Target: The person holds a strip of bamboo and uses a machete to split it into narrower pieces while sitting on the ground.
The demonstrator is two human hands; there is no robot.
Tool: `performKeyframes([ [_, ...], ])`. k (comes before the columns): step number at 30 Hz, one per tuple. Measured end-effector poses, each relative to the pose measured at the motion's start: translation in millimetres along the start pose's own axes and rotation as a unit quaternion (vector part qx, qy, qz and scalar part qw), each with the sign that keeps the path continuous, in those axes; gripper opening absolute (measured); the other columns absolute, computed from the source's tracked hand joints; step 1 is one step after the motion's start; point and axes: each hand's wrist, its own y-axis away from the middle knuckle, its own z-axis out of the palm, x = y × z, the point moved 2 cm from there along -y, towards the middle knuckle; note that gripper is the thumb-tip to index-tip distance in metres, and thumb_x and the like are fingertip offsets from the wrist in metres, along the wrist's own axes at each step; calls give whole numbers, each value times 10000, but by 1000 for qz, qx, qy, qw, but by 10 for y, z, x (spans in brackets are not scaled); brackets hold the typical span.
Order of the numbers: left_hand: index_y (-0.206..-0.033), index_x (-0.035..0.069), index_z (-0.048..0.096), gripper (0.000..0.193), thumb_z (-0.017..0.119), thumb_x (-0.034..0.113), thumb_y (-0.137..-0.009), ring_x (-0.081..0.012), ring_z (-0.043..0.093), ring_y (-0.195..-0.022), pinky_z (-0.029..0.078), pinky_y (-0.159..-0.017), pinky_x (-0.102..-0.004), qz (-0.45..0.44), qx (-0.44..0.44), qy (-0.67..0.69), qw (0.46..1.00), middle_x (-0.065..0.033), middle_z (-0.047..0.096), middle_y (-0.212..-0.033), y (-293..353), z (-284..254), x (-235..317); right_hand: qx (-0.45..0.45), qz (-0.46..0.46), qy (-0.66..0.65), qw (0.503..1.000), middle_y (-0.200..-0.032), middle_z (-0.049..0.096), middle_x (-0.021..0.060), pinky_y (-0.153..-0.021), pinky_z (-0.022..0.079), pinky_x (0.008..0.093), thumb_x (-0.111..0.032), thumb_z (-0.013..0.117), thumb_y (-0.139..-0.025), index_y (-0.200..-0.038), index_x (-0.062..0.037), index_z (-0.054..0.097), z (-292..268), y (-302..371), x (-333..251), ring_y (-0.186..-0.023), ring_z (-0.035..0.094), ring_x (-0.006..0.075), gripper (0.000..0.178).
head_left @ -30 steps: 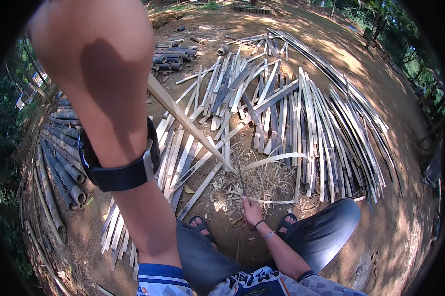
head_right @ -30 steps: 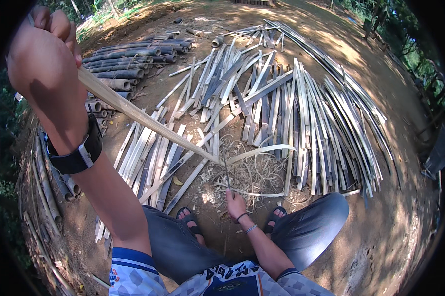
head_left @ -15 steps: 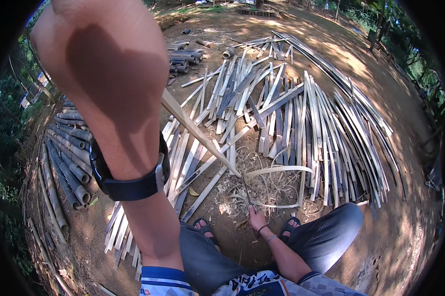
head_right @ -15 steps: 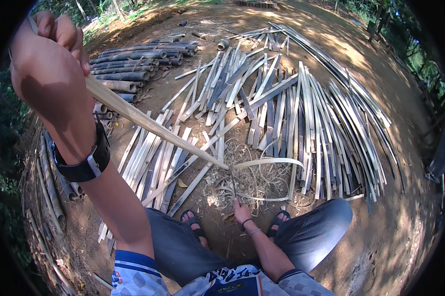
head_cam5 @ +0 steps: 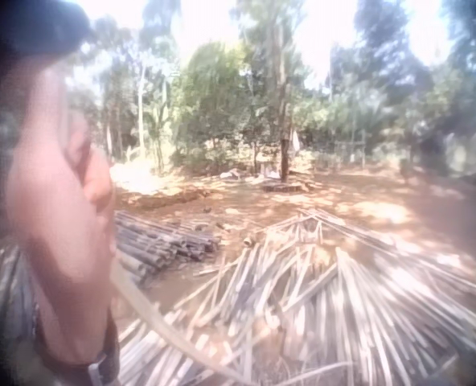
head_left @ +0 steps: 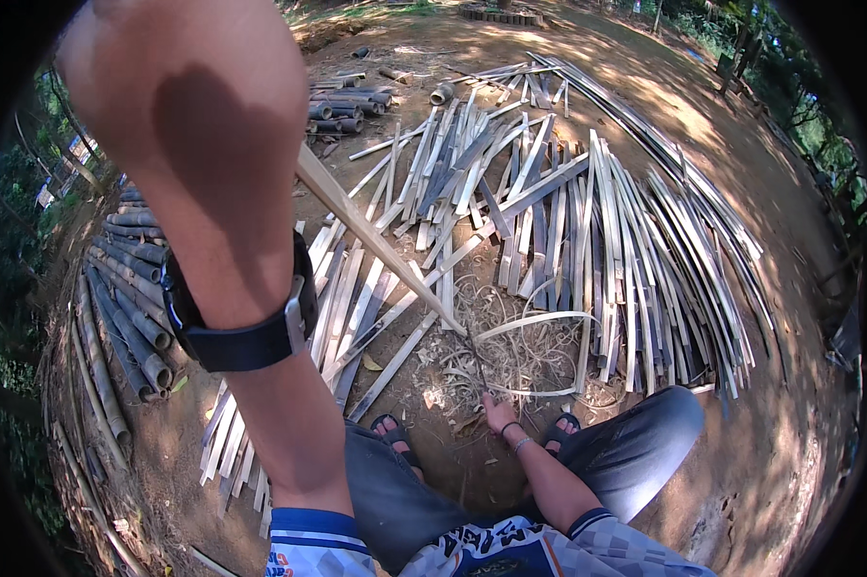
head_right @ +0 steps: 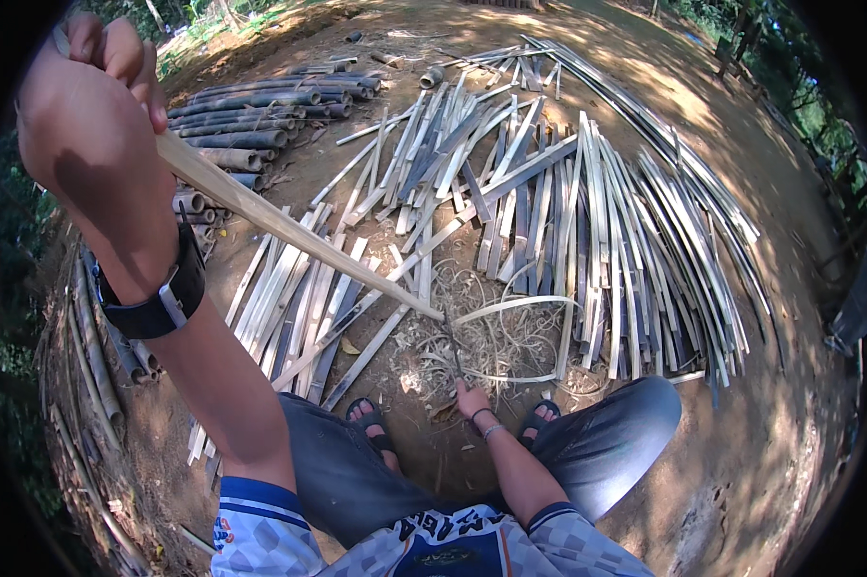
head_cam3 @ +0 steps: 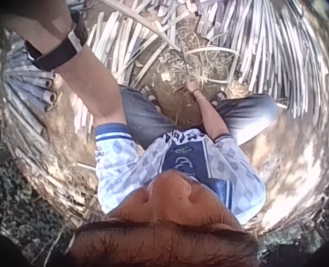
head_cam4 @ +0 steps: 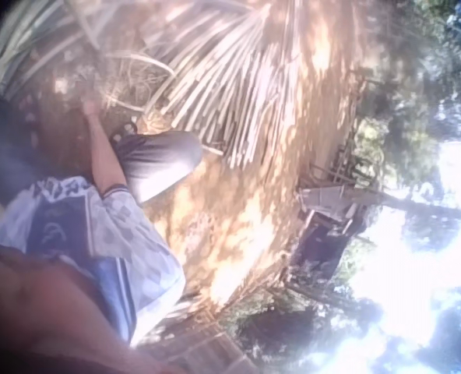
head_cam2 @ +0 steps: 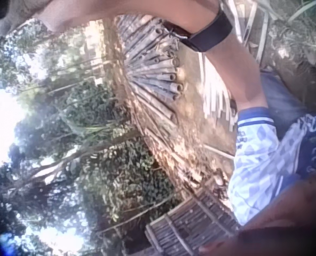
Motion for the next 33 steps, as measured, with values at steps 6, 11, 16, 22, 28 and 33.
performKeyframes([
  [6, -959, 119, 411, 178, 442, 295, -963, -95, 445, -592, 418, -506, -195, -29, 40, -70, 996, 2, 384, -709, 91, -3, 382, -116, -51, -220, 967, -480, 438, 18, -348, 352, 272, -505, 401, -966, -765, -30, 531, -128, 551, -1185, -335, 410, 119, 533],
  [11, -952, 124, 409, 172, 464, 287, -957, -88, 441, -596, 409, -499, -195, -33, 29, -26, 999, 11, 373, -695, 117, -23, 334, -83, -193, -339, 917, -494, 438, 10, -335, 314, 258, -411, 375, -1003, -766, -36, 528, -536, 896, -1770, -340, 394, 91, 469],
  [16, -892, 118, 394, 199, 441, 299, -961, -97, 417, -561, 387, -476, -205, -36, 128, -124, 983, 7, 356, -655, 83, 293, 185, 117, -275, -173, 938, -491, 436, 13, -339, 351, 296, -435, 399, -988, -761, -40, 518, -21, 430, -757, -359, 419, 111, 471],
  [22, -724, 119, 327, 376, 311, 386, -987, -98, 324, -466, 302, -419, -234, -28, 325, -351, 878, 1, 286, -533, -60, 419, 375, -129, 111, -280, 945, -472, 438, 25, -348, 391, 327, -510, 502, -925, -774, -24, 519, 111, 556, -768, -339, 422, 137, 509],
  [28, -791, 92, 417, 410, 287, 411, -1012, -98, 346, -487, 297, -450, -225, -91, 322, -185, 924, -16, 368, -621, 224, -41, 471, -20, -137, -175, 975, -583, 516, 60, -479, 438, 354, -381, 657, -843, -839, -1, 555, -306, 842, -1219, -495, 528, 185, 393],
  [33, -1000, 21, 517, 419, 470, 434, -951, -96, 465, -637, 381, -552, -229, -234, 384, -122, 885, -64, 523, -826, 1068, -173, 580, 7, -135, -173, 975, -719, 605, 169, -640, 464, 414, -317, 678, -795, -911, 12, 560, -300, 1101, -987, -683, 608, 310, 369],
])
